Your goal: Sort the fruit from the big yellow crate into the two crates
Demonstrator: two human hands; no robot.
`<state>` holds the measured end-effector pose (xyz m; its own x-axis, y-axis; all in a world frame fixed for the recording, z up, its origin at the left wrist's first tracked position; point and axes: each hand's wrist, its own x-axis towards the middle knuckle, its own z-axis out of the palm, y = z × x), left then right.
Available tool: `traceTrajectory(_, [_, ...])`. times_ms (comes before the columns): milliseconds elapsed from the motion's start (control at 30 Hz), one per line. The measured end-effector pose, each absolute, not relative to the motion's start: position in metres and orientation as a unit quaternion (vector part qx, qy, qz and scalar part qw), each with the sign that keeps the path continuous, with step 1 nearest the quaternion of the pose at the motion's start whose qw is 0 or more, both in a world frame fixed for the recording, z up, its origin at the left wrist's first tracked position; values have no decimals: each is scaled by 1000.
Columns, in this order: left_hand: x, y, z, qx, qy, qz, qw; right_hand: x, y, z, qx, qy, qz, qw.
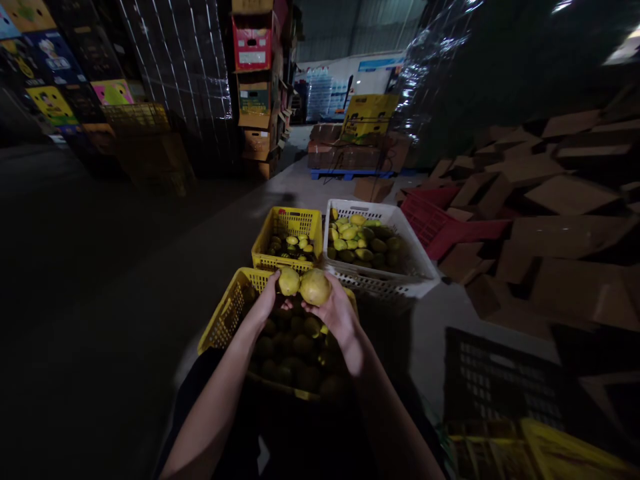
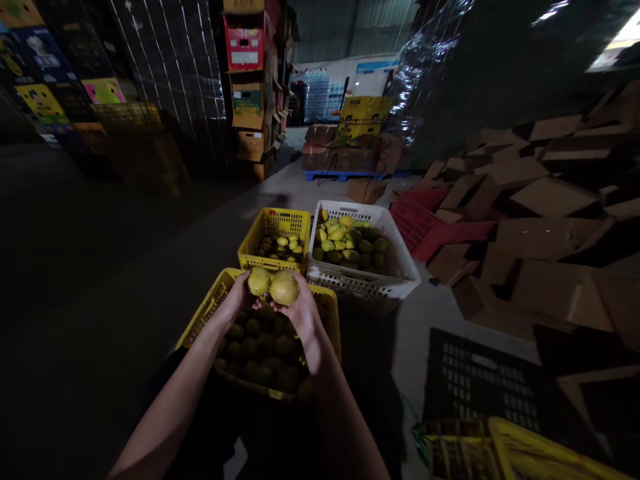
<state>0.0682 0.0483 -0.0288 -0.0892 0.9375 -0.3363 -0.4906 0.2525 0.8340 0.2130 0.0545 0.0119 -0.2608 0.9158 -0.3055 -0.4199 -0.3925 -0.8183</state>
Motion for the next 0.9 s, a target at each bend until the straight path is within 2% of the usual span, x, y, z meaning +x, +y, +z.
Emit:
traceTrajectory(133, [69, 42, -17, 246, 493, 587, 593, 214, 55, 13, -402, -268, 744, 462])
traceTrajectory(300, [68, 33, -3, 345, 474, 648, 487, 215, 56, 8, -405, -349, 668, 518])
traceTrajectory(500, [68, 30, -3, 426, 481, 647, 409, 216, 56, 6, -414, -518, 451, 597])
traceTrajectory(900, [60, 24, 1, 541, 481, 664, 189, 219, 50, 0, -412, -671, 108, 607])
